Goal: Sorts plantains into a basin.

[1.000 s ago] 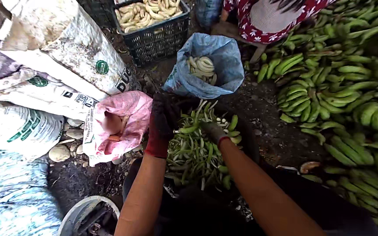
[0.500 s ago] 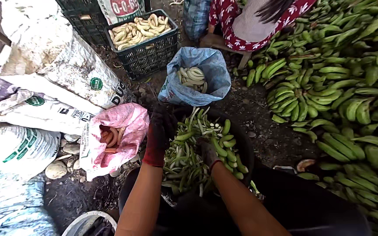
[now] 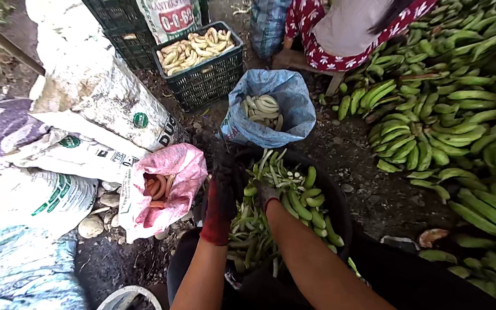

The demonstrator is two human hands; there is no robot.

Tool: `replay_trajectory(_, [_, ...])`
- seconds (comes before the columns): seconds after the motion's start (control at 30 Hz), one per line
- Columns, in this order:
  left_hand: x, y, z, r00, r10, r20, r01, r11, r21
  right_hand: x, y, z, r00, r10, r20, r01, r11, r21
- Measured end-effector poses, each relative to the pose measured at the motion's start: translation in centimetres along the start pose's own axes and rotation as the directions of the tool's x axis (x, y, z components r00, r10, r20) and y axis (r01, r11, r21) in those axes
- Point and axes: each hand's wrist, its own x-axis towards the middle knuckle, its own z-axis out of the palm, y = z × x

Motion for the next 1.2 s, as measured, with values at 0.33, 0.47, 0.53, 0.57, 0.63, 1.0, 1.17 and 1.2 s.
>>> replay_trajectory(0.33, [0.0, -0.1, 0.4, 0.999, -0.034, 0.009, 0.034, 0.997, -0.071, -1.4, 4.0, -0.7, 0.991, -0.132, 0.0, 0.125, 0.94, 0.318])
replay_trajectory(0.47, [-0.1, -0.3, 0.5, 0.999, -0.05, 0.005, 0.05, 0.998, -0.032, -3.4, 6.6, -3.8, 0.945, -0.325, 0.026, 0.248, 0.769, 0.589])
replay_trajectory(0.53, [-0.1, -0.5, 0.4, 0.998, -0.047, 0.04, 0.046, 0.999, 0.014, -5.0, 5.9, -7.0, 0.926, -0.372, 0.058, 0.252, 0.727, 0.638])
replay_trajectory(0.57, [-0.1, -0.9, 0.3, 0.997, -0.055, 0.056, 0.053, 0.998, 0.04, -5.9, 5.2, -8.7, 0.919, -0.388, 0.065, 0.246, 0.696, 0.675])
replay_trajectory(0.63, [-0.2, -1.7, 0.6, 0.99, -0.102, 0.101, 0.093, 0.991, 0.095, -7.4, 3.5, -12.0, 0.896, -0.439, 0.06, 0.241, 0.597, 0.765])
replay_trajectory(1.0, [-4.8, -8.1, 6.6, 0.84, -0.392, 0.376, -0.14, 0.513, 0.847, -9.0, 4.0, -18.5, 0.907, -0.419, 0.046, 0.226, 0.576, 0.786])
replay_trajectory(1.17, [-5.4, -9.8, 6.9, 0.792, -0.428, 0.435, -0.31, 0.332, 0.891, -8.1, 4.8, -18.9, 0.918, -0.395, -0.021, 0.268, 0.582, 0.768])
replay_trajectory(1.2, [-5.5, -9.8, 7.0, 0.783, -0.441, 0.438, -0.315, 0.326, 0.891, -8.1, 4.8, -19.0, 0.917, -0.398, -0.021, 0.276, 0.596, 0.754])
